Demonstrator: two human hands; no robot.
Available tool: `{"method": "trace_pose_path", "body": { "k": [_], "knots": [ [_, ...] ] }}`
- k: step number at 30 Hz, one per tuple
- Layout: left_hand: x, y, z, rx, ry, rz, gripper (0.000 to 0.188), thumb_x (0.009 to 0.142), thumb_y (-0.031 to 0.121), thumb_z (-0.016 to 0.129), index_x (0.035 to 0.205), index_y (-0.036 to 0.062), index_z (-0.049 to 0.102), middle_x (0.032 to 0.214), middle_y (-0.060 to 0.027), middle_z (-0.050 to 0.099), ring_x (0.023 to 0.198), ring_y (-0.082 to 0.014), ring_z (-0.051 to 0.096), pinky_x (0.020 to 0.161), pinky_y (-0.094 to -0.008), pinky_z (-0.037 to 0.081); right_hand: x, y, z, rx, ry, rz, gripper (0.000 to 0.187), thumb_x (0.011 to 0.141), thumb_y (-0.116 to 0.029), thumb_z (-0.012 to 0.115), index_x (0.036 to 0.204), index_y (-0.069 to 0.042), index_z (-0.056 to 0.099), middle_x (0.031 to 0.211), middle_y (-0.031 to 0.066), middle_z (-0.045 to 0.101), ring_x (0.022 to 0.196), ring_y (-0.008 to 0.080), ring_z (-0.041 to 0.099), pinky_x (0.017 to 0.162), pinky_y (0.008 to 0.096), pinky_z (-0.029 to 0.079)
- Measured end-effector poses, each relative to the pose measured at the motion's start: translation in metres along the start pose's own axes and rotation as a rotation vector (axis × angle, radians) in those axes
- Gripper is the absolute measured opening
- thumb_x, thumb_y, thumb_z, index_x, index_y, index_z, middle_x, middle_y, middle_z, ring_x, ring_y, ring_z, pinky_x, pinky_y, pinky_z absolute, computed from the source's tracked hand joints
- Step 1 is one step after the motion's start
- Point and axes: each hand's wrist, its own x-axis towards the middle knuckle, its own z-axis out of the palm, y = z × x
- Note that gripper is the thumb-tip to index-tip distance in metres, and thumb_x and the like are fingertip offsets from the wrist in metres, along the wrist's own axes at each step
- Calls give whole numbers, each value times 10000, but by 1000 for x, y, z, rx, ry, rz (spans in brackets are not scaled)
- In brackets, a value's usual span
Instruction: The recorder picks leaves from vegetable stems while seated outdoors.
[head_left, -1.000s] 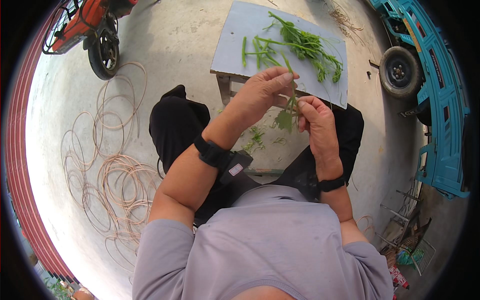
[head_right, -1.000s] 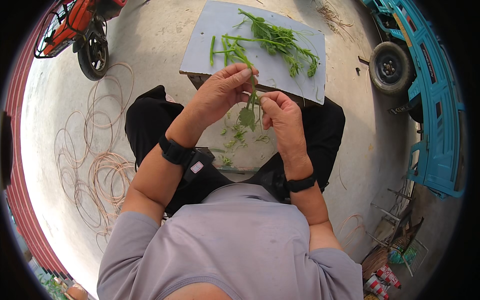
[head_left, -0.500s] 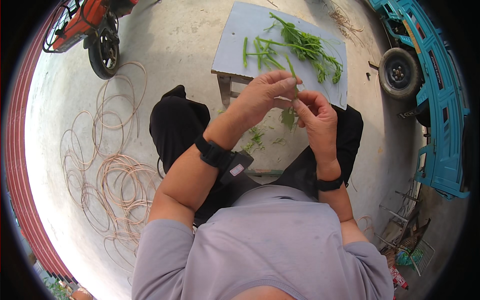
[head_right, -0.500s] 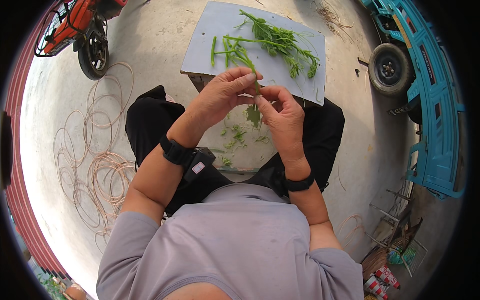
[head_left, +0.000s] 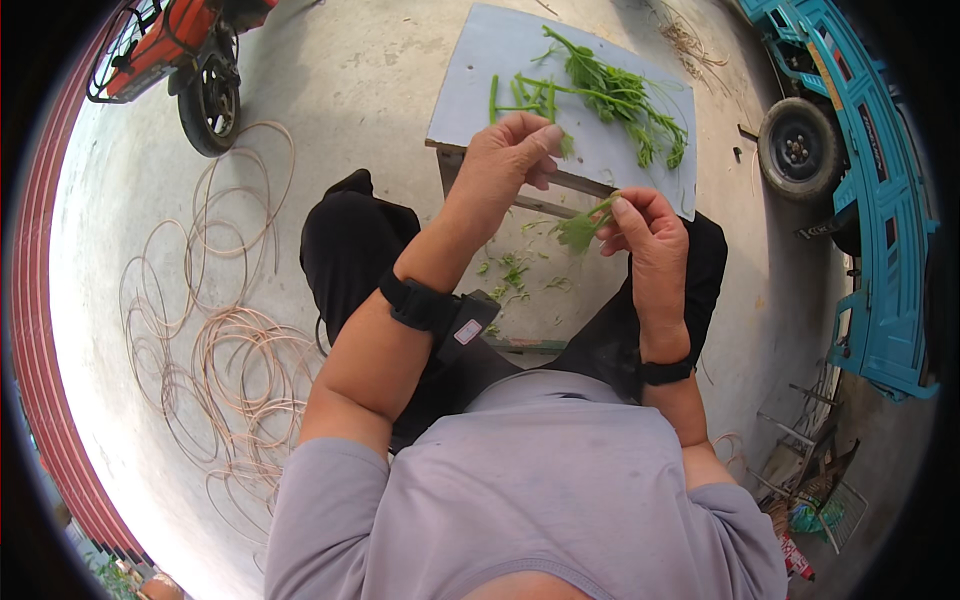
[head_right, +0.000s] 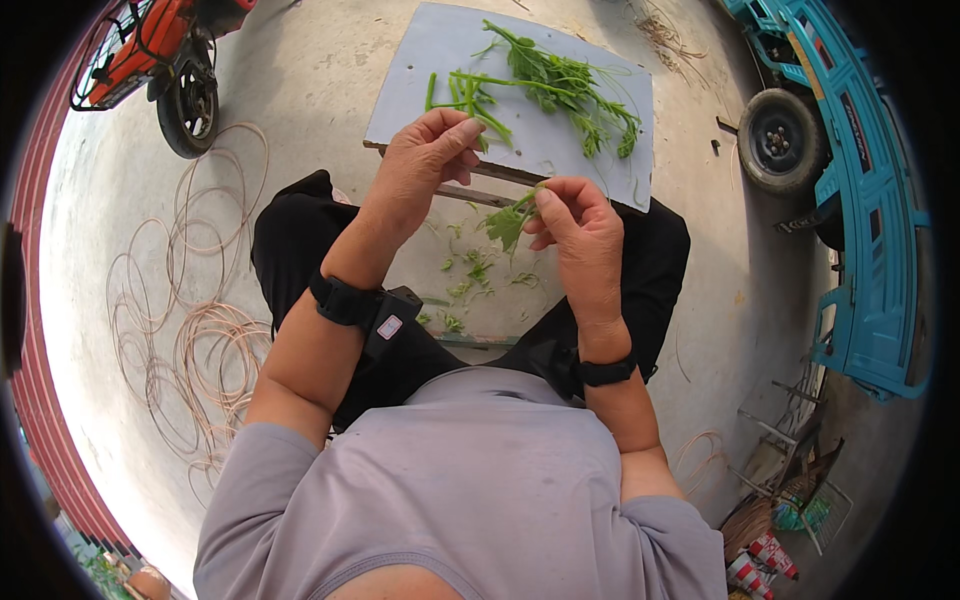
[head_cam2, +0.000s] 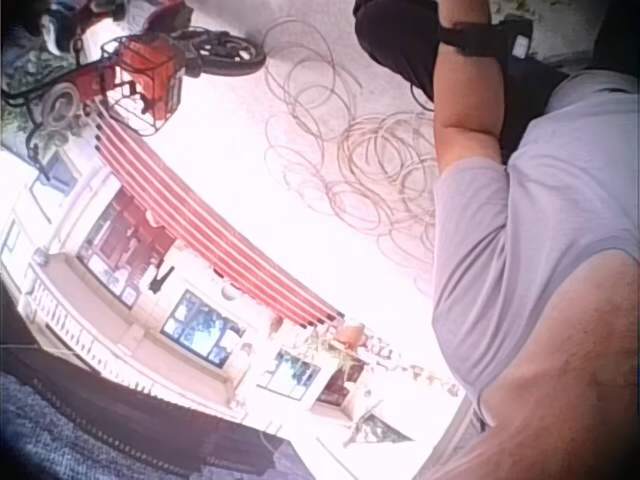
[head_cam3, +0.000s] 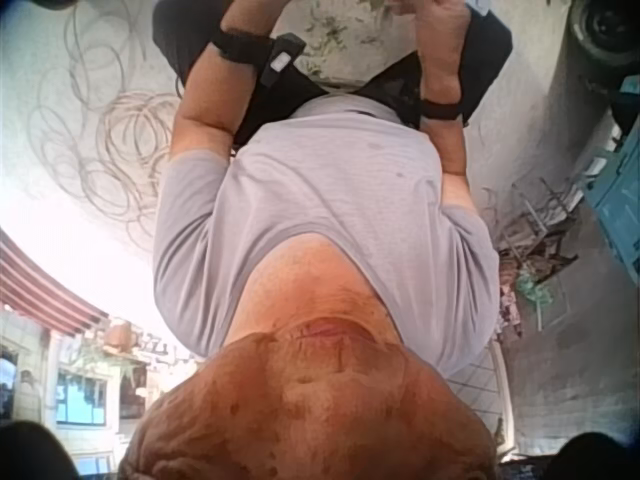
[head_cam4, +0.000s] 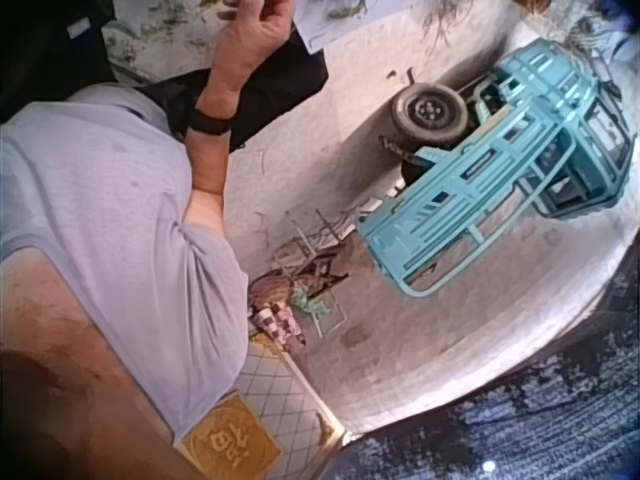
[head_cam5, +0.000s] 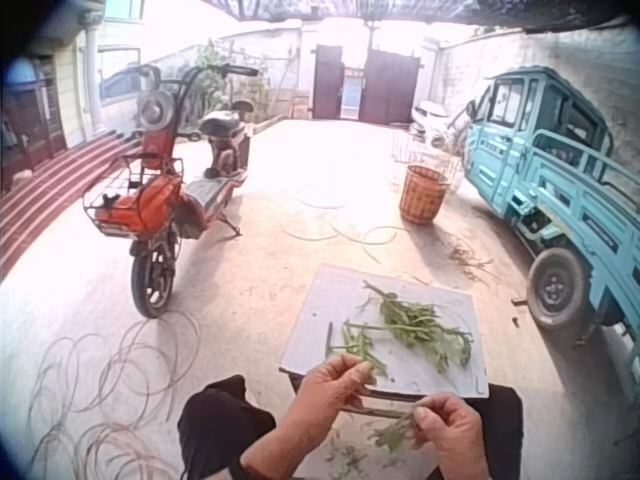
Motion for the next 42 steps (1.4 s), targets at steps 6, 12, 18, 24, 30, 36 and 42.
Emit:
{"method": "trace_pose_path", "body": {
  "k": [6, 12, 18, 24, 30, 36, 42],
  "knots": [
    [10, -1, -7, 302, 157, 93, 349, 854, 242, 684, 1094, 4, 593, 799, -18, 608, 695, -69, 558, 566, -202, 458, 3, 4, -8, 223, -63, 94, 192, 880, -171, 641, 1002, -31, 589, 825, 24, 643, 612, 75, 595, 544, 205, 489],
    [7, -4, 3, 624, 196, 438, 364, 851, 255, 689, 1103, 8, 602, 819, -24, 616, 754, -82, 541, 637, -220, 456, 4, 6, -10, 260, -32, 79, 175, 880, -163, 643, 999, -42, 599, 819, 11, 642, 588, 62, 587, 526, 188, 475],
    [-8, -12, 16, 475, -305, 121, 246, 847, 227, 687, 958, 10, 655, 805, -2, 622, 743, -56, 519, 651, -219, 442, 3, 5, -12, 195, -12, 67, 167, 881, -158, 642, 989, -34, 609, 816, 5, 642, 603, 59, 584, 545, 189, 470],
    [-8, -10, 19, 667, -321, 230, 143, 832, 153, 684, 896, 25, 672, 741, -7, 630, 677, -60, 524, 601, -224, 440, 0, 1, -8, 80, 4, 67, 174, 890, -146, 628, 994, -8, 638, 827, 16, 651, 636, 60, 592, 559, 191, 469],
    [-9, -12, 20, 706, -266, 352, 78, 814, 76, 675, 858, 14, 658, 740, -44, 626, 683, -99, 560, 609, -248, 446, 2, 2, -6, 79, 17, 23, 161, 886, -117, 626, 994, 2, 637, 840, 21, 651, 672, 67, 604, 561, 193, 476],
    [-12, -13, 23, 791, -219, 470, 71, 797, 53, 677, 848, 15, 646, 759, -76, 614, 682, -158, 595, 617, -273, 459, 3, 0, -3, 98, 19, 3, 107, 881, -79, 609, 947, 2, 630, 850, 30, 636, 706, 70, 600, 568, 198, 493],
    [-12, -21, 25, 849, -163, 510, 68, 789, 42, 677, 843, 21, 641, 754, -72, 612, 680, -168, 605, 614, -270, 467, 6, 6, 1, 134, 43, -17, 76, 888, -68, 577, 936, -13, 598, 796, 27, 613, 656, 73, 574, 575, 216, 493]
  ]
}}
